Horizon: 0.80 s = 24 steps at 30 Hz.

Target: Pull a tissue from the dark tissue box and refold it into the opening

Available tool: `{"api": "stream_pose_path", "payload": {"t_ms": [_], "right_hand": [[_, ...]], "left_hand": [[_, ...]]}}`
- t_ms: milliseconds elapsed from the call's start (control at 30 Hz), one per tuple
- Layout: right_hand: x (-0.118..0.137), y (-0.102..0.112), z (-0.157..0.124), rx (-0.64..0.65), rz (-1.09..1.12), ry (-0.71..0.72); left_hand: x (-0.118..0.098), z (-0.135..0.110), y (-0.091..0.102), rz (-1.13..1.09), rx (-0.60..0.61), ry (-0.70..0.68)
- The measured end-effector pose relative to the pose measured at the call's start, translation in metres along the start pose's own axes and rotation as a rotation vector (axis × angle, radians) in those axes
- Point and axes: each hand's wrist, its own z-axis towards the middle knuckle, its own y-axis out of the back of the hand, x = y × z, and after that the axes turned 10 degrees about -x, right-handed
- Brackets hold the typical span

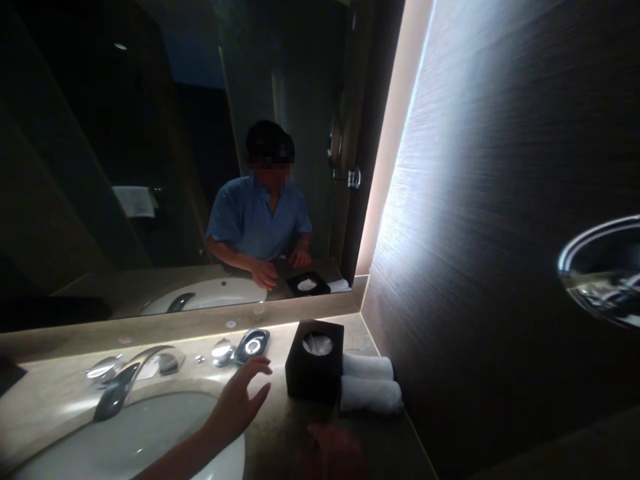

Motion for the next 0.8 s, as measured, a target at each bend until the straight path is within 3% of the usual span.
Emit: {"api": "stream_pose_path", "payload": {"t_ms": [67,133,267,367,433,500,600,667,800], "right_hand": [[0.010,-0.008,0.050,-0.105,-0.188,0.085],[0.023,-0.012,0.096,-0.131,-0.443,0.181],[0.041,-0.036,0.148,0.037,-0.802,0.180],[0.035,-0.060,0.154,0.085,-0.862,0.119],[0.028,-0.064,0.154,0.070,-0.778,0.037],[0.025,-0.056,0.153,-0.063,-0.588,0.025],[0.028,-0.036,0.150,-0.346,-0.166,0.170],[0.030,-0.028,0.146,-0.406,-0.020,0.267],[0.020,-0.028,0.137,-0.403,-0.318,0.312]], "left_hand": [[0.014,-0.014,0.012,-0.042,-0.009,0.089],[0.020,-0.025,0.020,-0.069,0.002,0.160],[0.019,-0.037,0.017,-0.112,0.051,0.247],[0.018,-0.041,0.011,-0.141,0.084,0.266],[0.018,-0.042,0.011,-0.161,0.084,0.267],[0.019,-0.042,0.013,-0.184,0.073,0.275],[0.017,-0.041,0.016,-0.220,0.061,0.301],[0.012,-0.039,0.014,-0.252,0.053,0.302],[-0.010,-0.022,-0.001,-0.287,0.041,0.229]]}}
